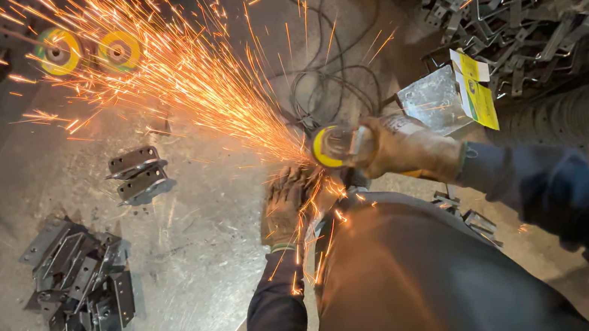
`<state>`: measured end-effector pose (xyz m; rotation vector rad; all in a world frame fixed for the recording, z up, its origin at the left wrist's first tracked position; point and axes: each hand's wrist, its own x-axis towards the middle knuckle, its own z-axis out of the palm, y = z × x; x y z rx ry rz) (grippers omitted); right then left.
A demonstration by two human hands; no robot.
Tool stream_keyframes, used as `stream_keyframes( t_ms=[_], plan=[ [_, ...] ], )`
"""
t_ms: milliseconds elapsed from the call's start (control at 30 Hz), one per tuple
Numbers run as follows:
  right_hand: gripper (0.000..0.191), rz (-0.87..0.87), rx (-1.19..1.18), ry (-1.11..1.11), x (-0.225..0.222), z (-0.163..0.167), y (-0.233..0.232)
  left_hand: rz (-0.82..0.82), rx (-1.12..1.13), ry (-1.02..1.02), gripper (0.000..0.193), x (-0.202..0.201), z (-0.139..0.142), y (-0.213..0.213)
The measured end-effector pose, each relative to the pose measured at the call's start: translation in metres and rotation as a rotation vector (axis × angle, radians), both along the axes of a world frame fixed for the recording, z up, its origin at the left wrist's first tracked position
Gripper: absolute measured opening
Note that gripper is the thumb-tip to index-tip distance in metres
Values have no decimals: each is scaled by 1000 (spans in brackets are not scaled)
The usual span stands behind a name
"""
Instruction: The person uses an angle grinder to grind metal bracket parts on a steel work table, producing sparks, then sets finished pieces aside and picks up the next bracket to continue grinding.
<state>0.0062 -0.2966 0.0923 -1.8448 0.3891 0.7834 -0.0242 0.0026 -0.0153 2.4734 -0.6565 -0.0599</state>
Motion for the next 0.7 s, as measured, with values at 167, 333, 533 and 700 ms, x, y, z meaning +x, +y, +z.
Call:
stream_keyframes(
  t_ms=[167, 333, 533, 700],
  plan=[
    [113, 160, -203, -5, -4, -1, -25, 45, -2, 16, 43, 1, 10, -5],
    [112, 235, -285, -28, 7, 44, 3, -3, -68, -18, 42, 3, 20, -5],
    [118, 367, -346, 133, 12, 45, 9, 14, 68, 54, 42, 2, 2, -2],
    [123, 21, -55, 48, -4, -14, -5, -45, 86, -79, 54, 5, 3, -2]
  ],
)
